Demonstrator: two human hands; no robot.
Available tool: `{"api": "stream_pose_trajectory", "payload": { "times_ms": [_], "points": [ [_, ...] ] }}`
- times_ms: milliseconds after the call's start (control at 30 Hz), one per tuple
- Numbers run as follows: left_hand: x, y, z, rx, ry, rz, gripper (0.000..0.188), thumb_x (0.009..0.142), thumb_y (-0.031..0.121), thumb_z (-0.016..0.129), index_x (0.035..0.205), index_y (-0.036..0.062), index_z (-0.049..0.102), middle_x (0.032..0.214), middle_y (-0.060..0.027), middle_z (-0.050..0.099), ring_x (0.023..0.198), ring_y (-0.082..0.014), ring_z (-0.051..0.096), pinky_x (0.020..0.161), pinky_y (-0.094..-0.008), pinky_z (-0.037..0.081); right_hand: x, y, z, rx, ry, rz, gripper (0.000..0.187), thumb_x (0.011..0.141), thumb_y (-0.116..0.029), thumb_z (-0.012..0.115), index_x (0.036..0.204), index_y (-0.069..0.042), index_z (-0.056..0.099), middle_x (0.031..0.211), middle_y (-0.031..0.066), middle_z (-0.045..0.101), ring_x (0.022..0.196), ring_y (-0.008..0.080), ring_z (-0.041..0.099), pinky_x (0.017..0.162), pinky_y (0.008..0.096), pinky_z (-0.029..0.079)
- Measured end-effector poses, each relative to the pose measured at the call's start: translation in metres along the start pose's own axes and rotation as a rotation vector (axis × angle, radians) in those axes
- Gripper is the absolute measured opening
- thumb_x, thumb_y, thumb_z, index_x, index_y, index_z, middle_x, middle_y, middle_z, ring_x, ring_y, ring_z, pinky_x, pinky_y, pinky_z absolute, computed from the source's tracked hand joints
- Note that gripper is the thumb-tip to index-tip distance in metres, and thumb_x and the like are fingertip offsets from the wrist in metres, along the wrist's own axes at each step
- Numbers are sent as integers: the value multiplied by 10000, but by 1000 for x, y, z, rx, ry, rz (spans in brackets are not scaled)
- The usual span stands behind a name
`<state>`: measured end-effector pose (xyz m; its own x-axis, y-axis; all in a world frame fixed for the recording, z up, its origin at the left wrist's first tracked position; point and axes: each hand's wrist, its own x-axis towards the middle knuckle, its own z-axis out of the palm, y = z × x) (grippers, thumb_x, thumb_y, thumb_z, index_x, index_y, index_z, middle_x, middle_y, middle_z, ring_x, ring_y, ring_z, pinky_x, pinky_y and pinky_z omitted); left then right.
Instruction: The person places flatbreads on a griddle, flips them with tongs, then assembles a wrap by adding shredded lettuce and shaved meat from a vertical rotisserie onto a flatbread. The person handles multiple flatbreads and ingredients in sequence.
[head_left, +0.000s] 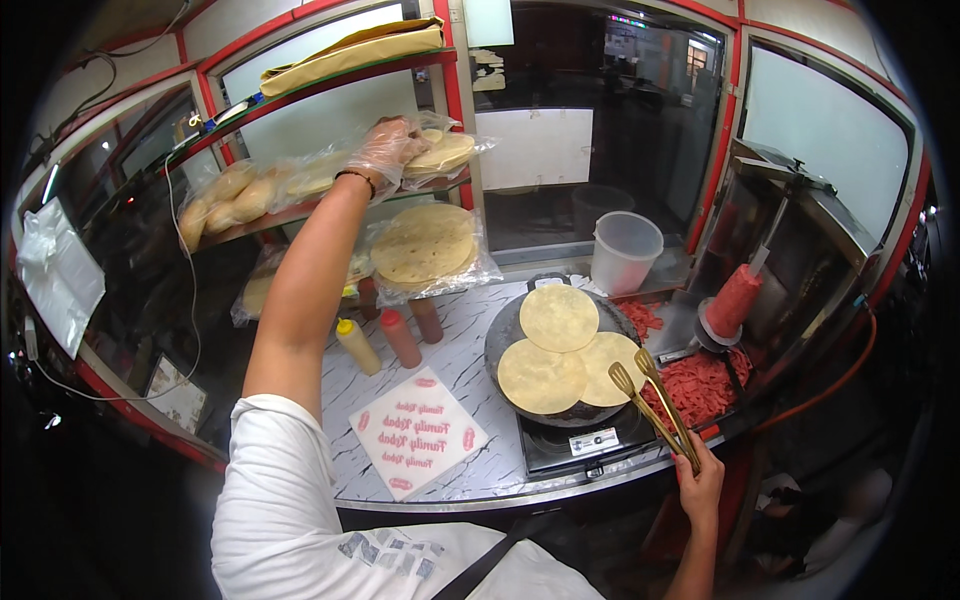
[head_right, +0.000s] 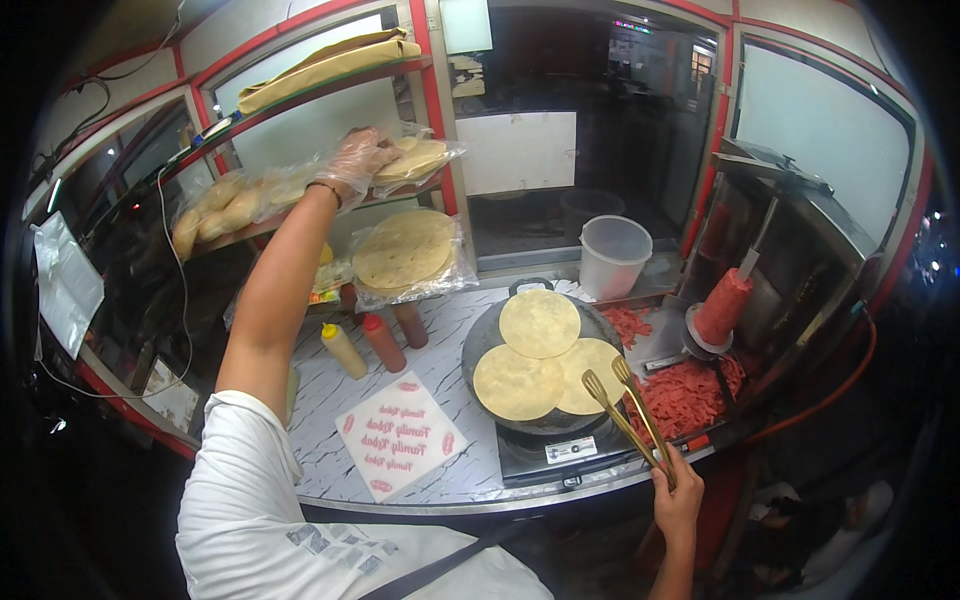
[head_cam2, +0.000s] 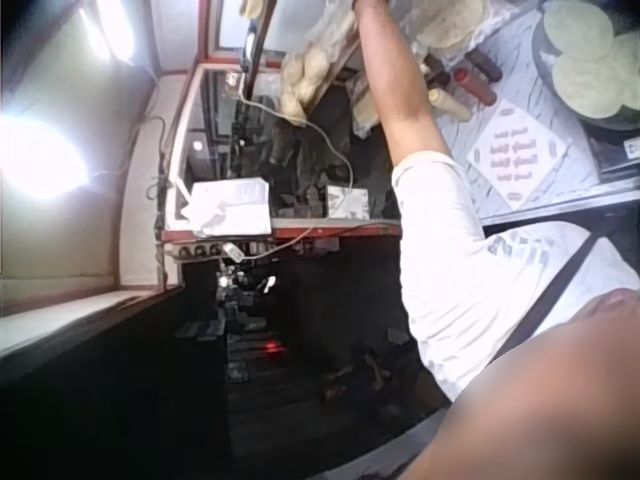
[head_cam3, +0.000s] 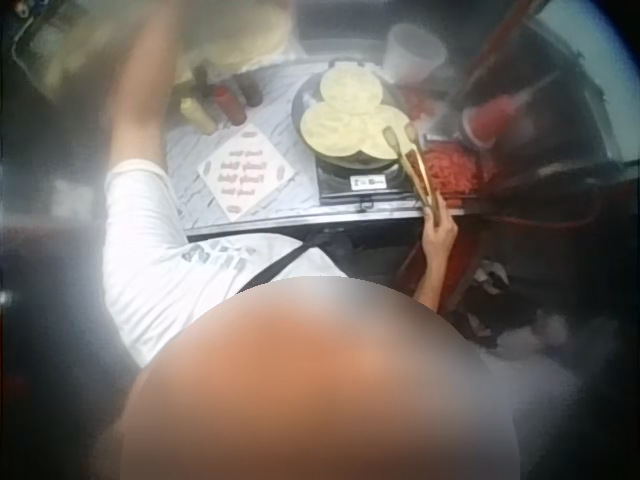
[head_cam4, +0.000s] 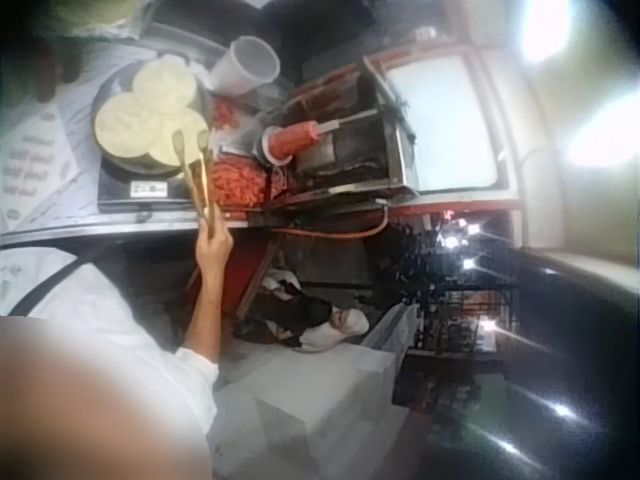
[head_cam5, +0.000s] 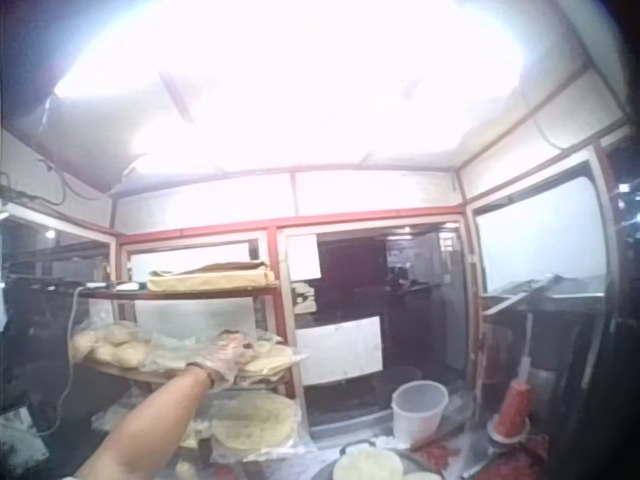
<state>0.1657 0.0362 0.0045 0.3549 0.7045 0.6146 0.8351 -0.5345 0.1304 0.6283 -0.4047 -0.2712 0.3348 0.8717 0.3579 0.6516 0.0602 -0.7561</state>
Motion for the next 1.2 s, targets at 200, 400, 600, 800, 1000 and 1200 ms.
{"api": "stream_pose_trajectory", "payload": {
  "times_ms": [200, 400, 600, 800, 1000, 1200],
  "points": [
    [6, 13, -9, 201, -83, 16, 360, 884, 312, 650, 1024, -11, 721, 1037, -265, 701, 1001, -396, 685, 891, -440, 533, -3, -2, -2, -62, 12, -47, 411, 883, -53, 662, 1275, 65, 622, 1096, 264, 702, 1014, 381, 709, 897, 405, 537],
    [32, 27, 16, 475, -46, -83, 330, 942, 255, 559, 1073, 2, 726, 1153, -238, 696, 1069, -423, 676, 946, -466, 534, 0, -6, 1, -96, 12, -69, 415, 889, -59, 657, 1285, 59, 618, 1082, 260, 701, 989, 377, 712, 881, 404, 540],
    [70, 17, 25, 501, -93, -320, 320, 986, 225, 554, 1195, 48, 720, 1325, -215, 648, 1184, -330, 668, 977, -430, 550, -7, -6, -1, -54, 4, -26, 427, 883, -56, 659, 1291, 63, 615, 1074, 254, 702, 979, 361, 712, 884, 398, 539],
    [57, -3, -2, 547, 164, 59, 295, 978, 214, 485, 952, 47, 727, 1053, -202, 727, 996, -379, 703, 861, -467, 561, -16, 5, -16, -96, 68, 18, 422, 886, -47, 642, 1294, 56, 615, 1076, 252, 703, 990, 364, 707, 898, 407, 528],
    [20, -18, 5, 682, 177, 306, 162, 881, 88, 561, 939, 79, 713, 962, -178, 733, 944, -345, 720, 829, -469, 571, -5, 6, -7, -44, 49, -47, 425, 873, -34, 654, 1285, 63, 615, 1089, 264, 700, 1010, 378, 706, 902, 417, 528],
    [9, -4, -9, 747, 301, 392, 198, 853, 113, 594, 1008, 87, 714, 1181, -202, 683, 1022, -382, 671, 884, -504, 526, 2, -4, 0, -70, 11, -55, 427, 874, -43, 665, 1278, 82, 611, 1111, 277, 693, 989, 382, 711, 882, 406, 543]
  ]
}}
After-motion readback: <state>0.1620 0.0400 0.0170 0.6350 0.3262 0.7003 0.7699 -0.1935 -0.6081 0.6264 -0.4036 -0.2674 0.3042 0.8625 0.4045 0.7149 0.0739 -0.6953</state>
